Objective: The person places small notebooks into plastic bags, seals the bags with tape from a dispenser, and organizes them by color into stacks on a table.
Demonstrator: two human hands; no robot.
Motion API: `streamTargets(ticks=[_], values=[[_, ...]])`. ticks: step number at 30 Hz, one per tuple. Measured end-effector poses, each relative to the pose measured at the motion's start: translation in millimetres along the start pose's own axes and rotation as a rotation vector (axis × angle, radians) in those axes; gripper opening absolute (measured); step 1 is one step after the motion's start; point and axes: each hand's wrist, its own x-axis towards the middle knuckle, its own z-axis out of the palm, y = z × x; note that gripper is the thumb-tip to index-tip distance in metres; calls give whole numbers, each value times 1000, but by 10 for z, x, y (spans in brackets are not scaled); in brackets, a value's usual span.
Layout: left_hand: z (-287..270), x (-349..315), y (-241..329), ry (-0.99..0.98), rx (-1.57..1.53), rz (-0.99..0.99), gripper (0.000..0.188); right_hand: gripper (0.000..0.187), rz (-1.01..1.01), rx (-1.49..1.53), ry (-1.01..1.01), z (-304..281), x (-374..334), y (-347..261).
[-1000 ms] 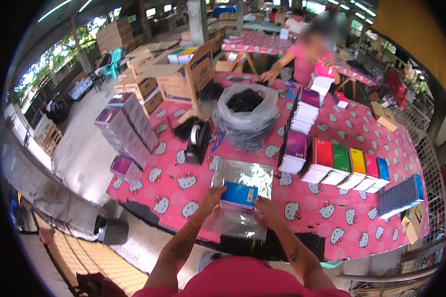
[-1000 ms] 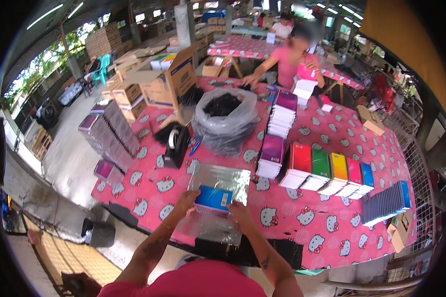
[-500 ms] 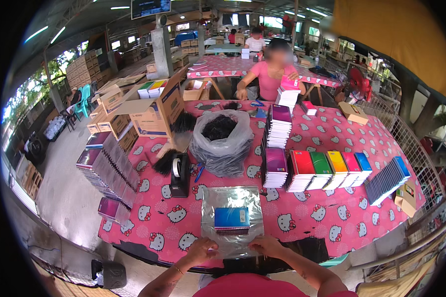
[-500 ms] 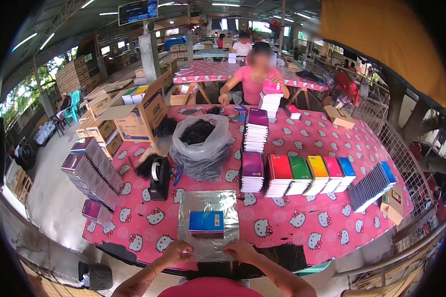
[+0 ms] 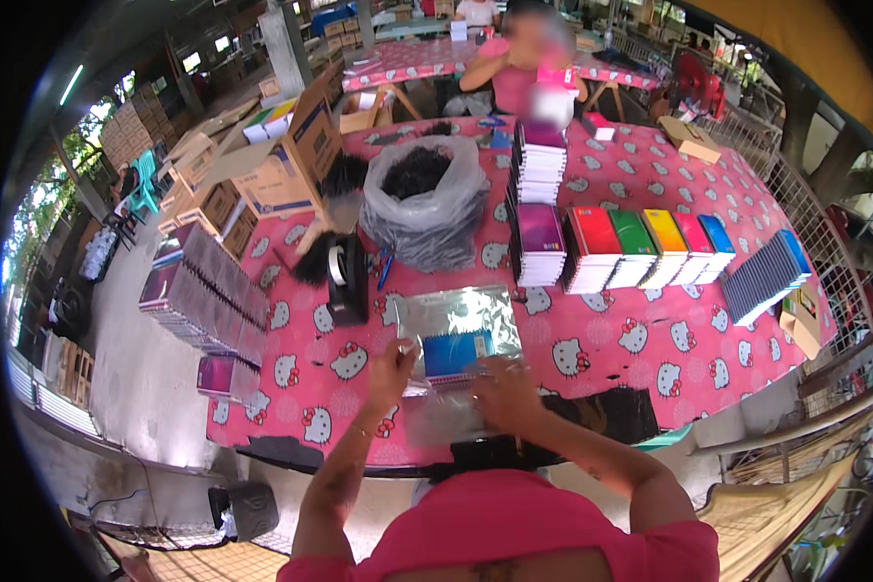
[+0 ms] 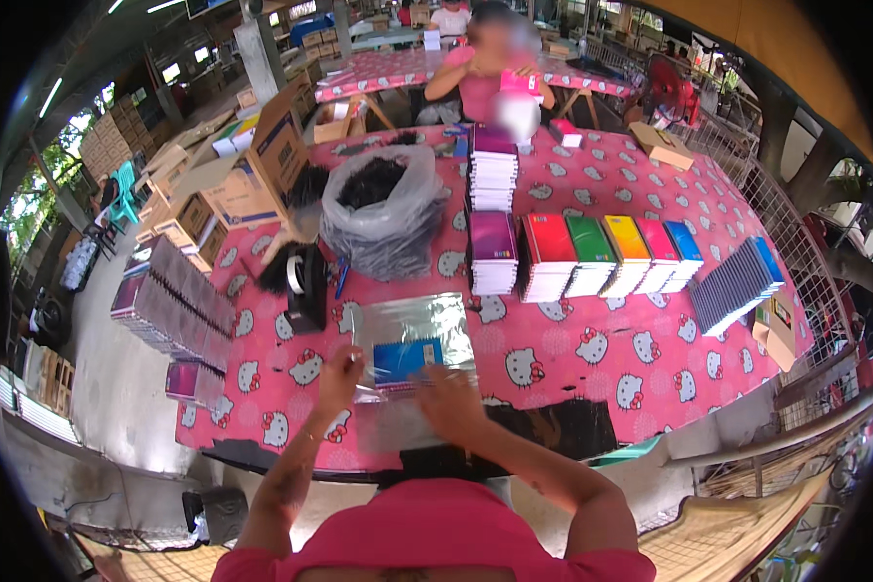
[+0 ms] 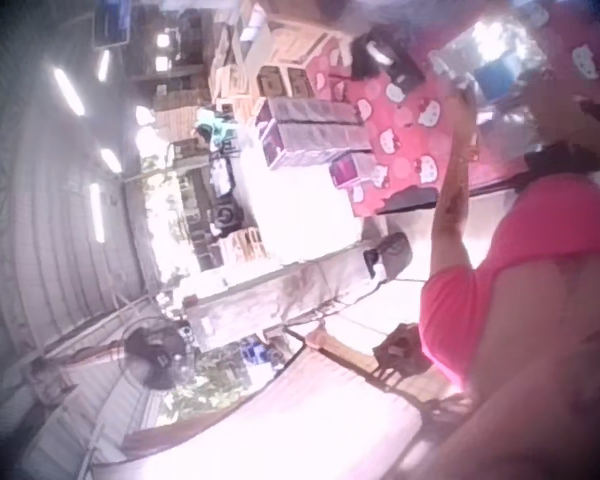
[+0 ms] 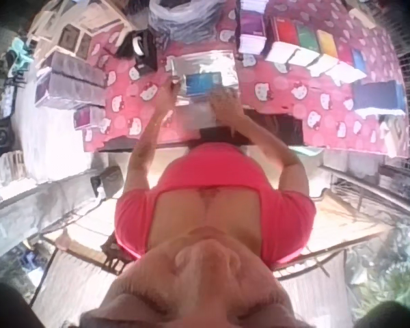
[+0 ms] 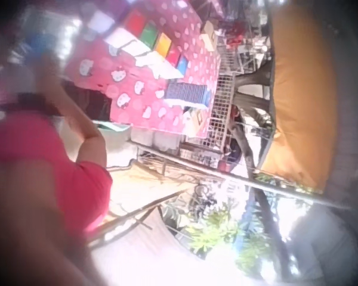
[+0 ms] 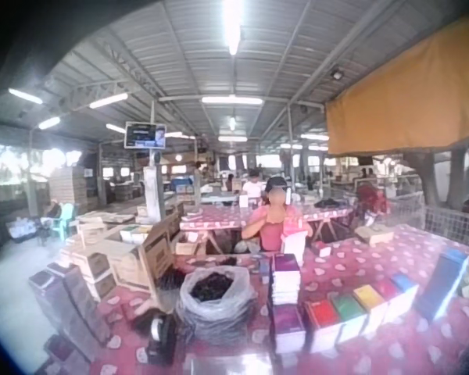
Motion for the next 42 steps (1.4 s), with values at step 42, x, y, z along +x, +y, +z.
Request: streamTargets(ticks=[42], values=[[357, 125, 456, -328, 294, 460, 14, 48, 46, 83, 206, 272, 188, -488]])
